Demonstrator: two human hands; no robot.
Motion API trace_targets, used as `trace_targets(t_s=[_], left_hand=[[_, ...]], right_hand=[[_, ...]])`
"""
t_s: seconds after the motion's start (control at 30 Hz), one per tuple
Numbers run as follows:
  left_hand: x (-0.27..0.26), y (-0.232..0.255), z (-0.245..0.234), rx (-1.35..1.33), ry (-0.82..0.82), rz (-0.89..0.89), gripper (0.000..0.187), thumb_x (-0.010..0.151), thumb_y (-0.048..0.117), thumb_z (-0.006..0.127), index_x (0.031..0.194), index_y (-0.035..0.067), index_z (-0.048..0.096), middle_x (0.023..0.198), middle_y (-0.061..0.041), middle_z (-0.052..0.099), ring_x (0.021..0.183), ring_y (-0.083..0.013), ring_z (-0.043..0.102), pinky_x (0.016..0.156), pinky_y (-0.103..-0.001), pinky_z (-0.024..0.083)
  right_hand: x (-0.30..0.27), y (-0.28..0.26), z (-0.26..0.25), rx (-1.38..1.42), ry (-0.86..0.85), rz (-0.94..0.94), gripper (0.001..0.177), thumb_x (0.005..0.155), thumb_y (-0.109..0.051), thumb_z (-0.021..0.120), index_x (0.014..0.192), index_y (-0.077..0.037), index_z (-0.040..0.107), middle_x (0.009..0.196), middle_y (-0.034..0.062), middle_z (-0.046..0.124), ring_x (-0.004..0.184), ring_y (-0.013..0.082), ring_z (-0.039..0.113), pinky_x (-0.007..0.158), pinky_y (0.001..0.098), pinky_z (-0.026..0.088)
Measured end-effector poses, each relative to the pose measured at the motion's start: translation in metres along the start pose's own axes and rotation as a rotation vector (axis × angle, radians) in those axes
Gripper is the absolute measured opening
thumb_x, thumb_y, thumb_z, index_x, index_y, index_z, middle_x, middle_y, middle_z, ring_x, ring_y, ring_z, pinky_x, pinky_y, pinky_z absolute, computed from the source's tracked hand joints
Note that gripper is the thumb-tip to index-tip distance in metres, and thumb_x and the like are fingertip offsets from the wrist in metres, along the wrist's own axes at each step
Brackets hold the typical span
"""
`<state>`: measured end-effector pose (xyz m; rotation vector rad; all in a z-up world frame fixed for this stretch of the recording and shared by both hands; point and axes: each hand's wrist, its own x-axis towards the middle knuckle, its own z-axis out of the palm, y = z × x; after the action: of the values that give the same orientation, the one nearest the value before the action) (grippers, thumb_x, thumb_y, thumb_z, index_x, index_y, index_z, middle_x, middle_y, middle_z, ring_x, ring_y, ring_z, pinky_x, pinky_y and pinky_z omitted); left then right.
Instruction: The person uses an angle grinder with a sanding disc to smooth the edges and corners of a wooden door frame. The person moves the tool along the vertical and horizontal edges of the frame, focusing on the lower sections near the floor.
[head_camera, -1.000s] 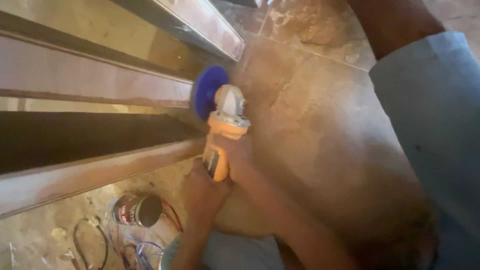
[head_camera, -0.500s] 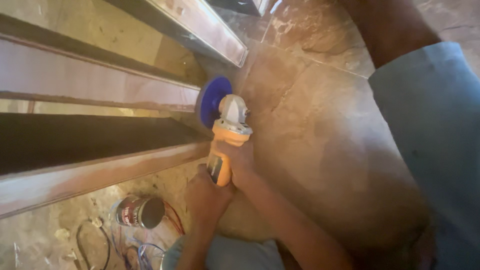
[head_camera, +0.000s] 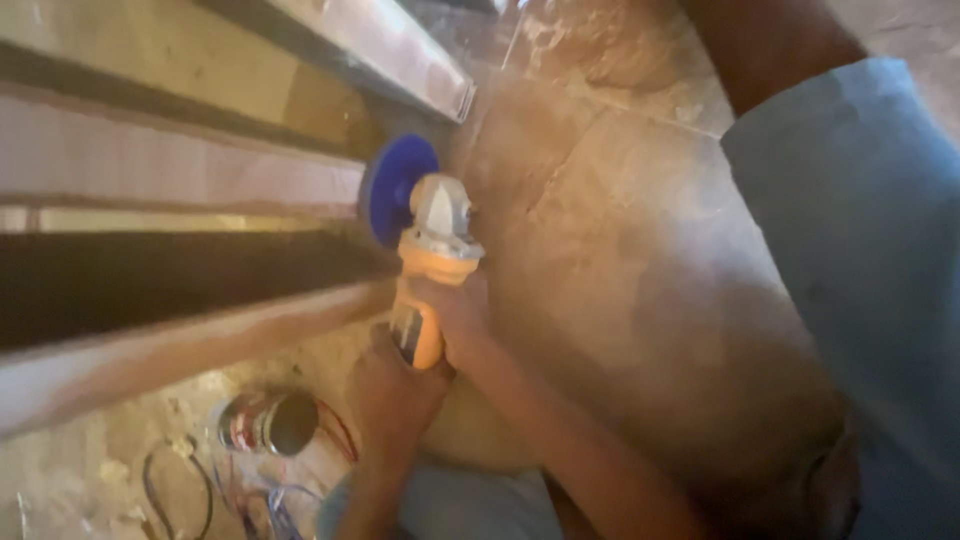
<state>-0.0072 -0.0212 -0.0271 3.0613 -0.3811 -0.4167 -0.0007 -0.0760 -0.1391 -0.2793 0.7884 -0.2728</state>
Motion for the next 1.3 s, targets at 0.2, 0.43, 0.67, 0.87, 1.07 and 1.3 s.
trace_targets(t_s=[0.2, 0.43, 0.67, 0.87, 1.07, 1.3], left_hand=[[0.009, 0.006, 0.002, 0.100, -0.066, -0.019, 0.055, 0.068, 0.040, 0.084, 0.100, 0.001, 0.063, 0.084, -0.026, 0.073, 0.082, -0.0458, 0.071, 0.072, -0.056, 0.055], [0.006, 0.001, 0.001, 0.022, -0.047, -0.037, 0.051, 0.066, 0.038, 0.083, 0.097, 0.001, 0.065, 0.085, -0.024, 0.073, 0.084, -0.0457, 0.071, 0.073, -0.055, 0.055], [0.005, 0.002, 0.002, -0.046, -0.049, -0.027, 0.047, 0.067, 0.035, 0.080, 0.097, 0.002, 0.064, 0.088, -0.025, 0.074, 0.085, -0.0451, 0.072, 0.073, -0.053, 0.056], [-0.003, -0.006, -0.002, 0.071, -0.017, 0.036, 0.049, 0.063, 0.039, 0.084, 0.094, 0.004, 0.066, 0.084, -0.023, 0.073, 0.082, -0.0457, 0.071, 0.072, -0.055, 0.055], [-0.015, -0.021, -0.017, 0.115, 0.105, 0.006, 0.055, 0.063, 0.046, 0.082, 0.092, 0.003, 0.063, 0.072, -0.022, 0.070, 0.073, -0.0470, 0.070, 0.068, -0.057, 0.055], [-0.013, -0.027, -0.006, 0.133, 0.046, 0.017, 0.059, 0.060, 0.050, 0.085, 0.088, 0.004, 0.062, 0.073, -0.024, 0.070, 0.074, -0.0479, 0.069, 0.066, -0.058, 0.054]], right_hand=[[-0.001, -0.017, 0.001, 0.025, -0.036, -0.034, 0.037, 0.074, -0.006, 0.079, 0.110, 0.000, 0.071, 0.094, 0.0077, 0.072, 0.079, 0.0185, 0.070, 0.070, 0.0347, 0.058], [0.004, -0.008, 0.000, 0.004, 0.023, -0.004, 0.037, 0.072, -0.003, 0.080, 0.108, 0.000, 0.071, 0.094, 0.0082, 0.073, 0.079, 0.0192, 0.071, 0.069, 0.0352, 0.059], [0.005, -0.002, -0.007, 0.030, -0.035, 0.004, 0.037, 0.074, -0.003, 0.080, 0.110, 0.000, 0.071, 0.096, 0.0089, 0.072, 0.081, 0.0195, 0.071, 0.070, 0.0357, 0.059], [0.003, 0.000, -0.002, 0.062, 0.043, 0.056, 0.039, 0.073, -0.005, 0.079, 0.111, -0.002, 0.072, 0.097, 0.0069, 0.074, 0.081, 0.0184, 0.073, 0.071, 0.0339, 0.061], [-0.043, -0.025, 0.029, -0.122, -0.159, -0.119, 0.040, 0.076, -0.005, 0.083, 0.114, -0.001, 0.073, 0.097, 0.0071, 0.074, 0.078, 0.0153, 0.068, 0.068, 0.0323, 0.057], [-0.042, -0.023, 0.025, -0.081, -0.090, -0.087, 0.038, 0.075, -0.006, 0.081, 0.112, -0.004, 0.072, 0.098, 0.0029, 0.073, 0.083, 0.0109, 0.070, 0.072, 0.0282, 0.059]])
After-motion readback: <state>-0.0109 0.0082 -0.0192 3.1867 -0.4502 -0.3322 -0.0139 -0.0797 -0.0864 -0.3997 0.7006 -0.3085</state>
